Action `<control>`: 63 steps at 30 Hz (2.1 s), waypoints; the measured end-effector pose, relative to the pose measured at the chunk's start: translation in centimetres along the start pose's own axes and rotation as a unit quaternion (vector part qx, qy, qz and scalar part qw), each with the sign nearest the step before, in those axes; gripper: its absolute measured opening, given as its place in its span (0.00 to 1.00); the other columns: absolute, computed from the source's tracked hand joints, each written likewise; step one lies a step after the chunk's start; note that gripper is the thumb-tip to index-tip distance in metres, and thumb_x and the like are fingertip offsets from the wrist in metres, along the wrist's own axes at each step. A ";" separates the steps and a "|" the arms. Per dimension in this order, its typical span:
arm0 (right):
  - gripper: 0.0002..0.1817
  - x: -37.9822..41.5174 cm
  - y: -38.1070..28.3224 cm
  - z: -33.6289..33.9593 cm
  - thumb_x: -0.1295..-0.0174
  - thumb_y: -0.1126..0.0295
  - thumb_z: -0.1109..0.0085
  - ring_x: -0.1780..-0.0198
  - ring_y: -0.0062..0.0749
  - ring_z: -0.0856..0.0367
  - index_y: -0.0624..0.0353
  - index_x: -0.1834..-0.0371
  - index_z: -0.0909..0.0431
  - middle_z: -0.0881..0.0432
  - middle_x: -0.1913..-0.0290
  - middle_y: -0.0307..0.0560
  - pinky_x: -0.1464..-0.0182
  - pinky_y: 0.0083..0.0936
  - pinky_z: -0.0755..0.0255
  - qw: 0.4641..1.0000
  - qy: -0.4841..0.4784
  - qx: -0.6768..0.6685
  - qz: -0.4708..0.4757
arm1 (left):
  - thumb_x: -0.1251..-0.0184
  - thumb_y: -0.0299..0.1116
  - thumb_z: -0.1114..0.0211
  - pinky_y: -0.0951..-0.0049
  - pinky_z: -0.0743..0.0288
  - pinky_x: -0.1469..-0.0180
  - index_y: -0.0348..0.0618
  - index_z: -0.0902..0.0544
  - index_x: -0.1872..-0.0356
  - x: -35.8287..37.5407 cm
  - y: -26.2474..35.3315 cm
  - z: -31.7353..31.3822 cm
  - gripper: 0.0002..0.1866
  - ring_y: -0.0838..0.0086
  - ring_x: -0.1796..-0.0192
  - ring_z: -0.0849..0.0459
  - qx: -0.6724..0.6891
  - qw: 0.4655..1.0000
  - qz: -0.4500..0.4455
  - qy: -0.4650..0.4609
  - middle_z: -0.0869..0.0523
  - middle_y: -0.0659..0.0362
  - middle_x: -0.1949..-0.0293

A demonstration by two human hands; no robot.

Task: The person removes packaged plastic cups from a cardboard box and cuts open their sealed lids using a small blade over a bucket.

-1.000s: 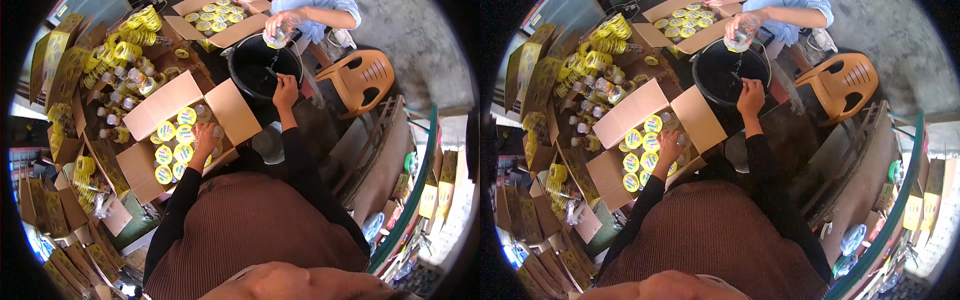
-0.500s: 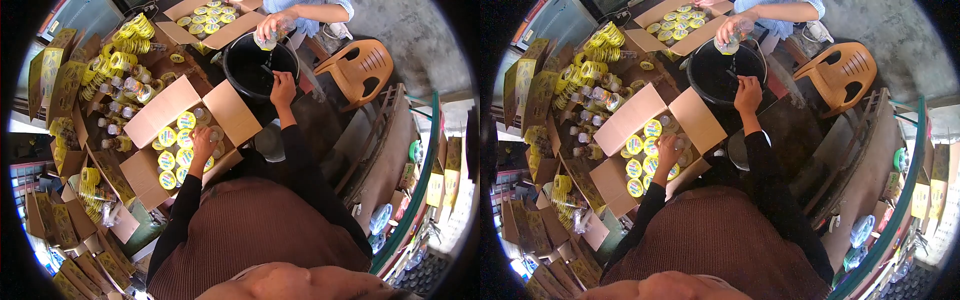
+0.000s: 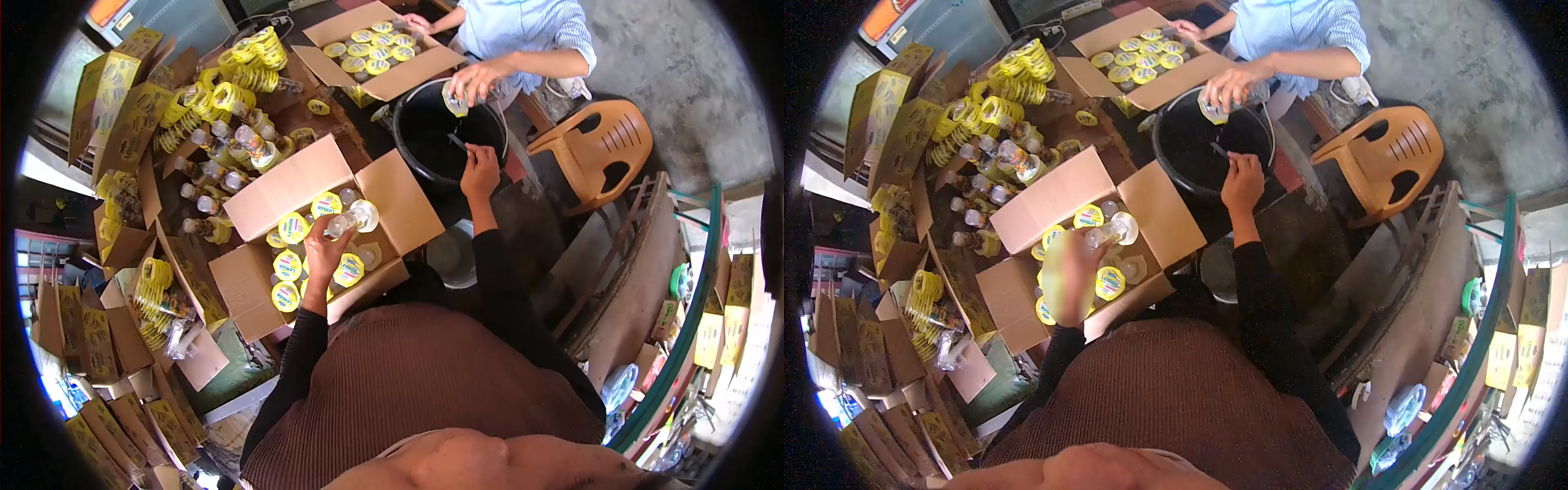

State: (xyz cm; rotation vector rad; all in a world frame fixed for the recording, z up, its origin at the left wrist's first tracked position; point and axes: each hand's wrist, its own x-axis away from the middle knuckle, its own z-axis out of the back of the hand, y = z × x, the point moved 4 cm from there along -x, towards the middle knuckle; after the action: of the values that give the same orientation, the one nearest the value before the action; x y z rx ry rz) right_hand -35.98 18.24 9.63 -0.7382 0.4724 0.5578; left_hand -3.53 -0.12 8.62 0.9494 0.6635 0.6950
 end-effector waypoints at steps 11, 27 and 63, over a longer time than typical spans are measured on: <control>0.10 0.9 -0.6 0.7 0.32 0.78 0.43 0.55 0.47 0.20 0.56 0.51 0.17 0.22 0.56 0.49 0.51 0.39 0.26 0.986 0.022 -0.167 -0.016 | 0.35 0.25 0.30 0.61 0.15 0.42 0.45 0.24 0.47 1.5 -4.3 0.7 0.17 0.66 0.50 0.14 0.670 0.704 0.235 -0.015 0.17 0.60 0.51; 0.08 1.6 -8.2 4.5 0.32 0.79 0.42 0.57 0.39 0.23 0.60 0.53 0.16 0.24 0.58 0.47 0.54 0.30 0.28 0.967 -0.032 -0.251 0.026 | 0.49 0.17 0.29 0.66 0.27 0.32 0.39 0.30 0.32 -5.0 3.6 -5.4 0.38 0.66 0.37 0.20 0.573 0.752 0.144 -0.291 0.20 0.57 0.39; 0.17 0.7 -6.8 8.2 0.39 0.80 0.40 0.54 0.40 0.26 0.49 0.49 0.13 0.27 0.58 0.42 0.49 0.37 0.32 0.991 -0.030 -0.006 0.130 | 0.59 0.32 0.18 0.59 0.19 0.50 0.43 0.19 0.51 -14.1 6.8 -21.8 0.29 0.50 0.51 0.13 0.139 0.929 -0.176 -0.293 0.11 0.49 0.57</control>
State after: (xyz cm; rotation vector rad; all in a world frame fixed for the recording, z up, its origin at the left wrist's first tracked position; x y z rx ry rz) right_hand -29.59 20.32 17.91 -0.6733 0.5142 0.8256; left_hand -30.28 2.45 8.13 1.1907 0.3820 -0.0211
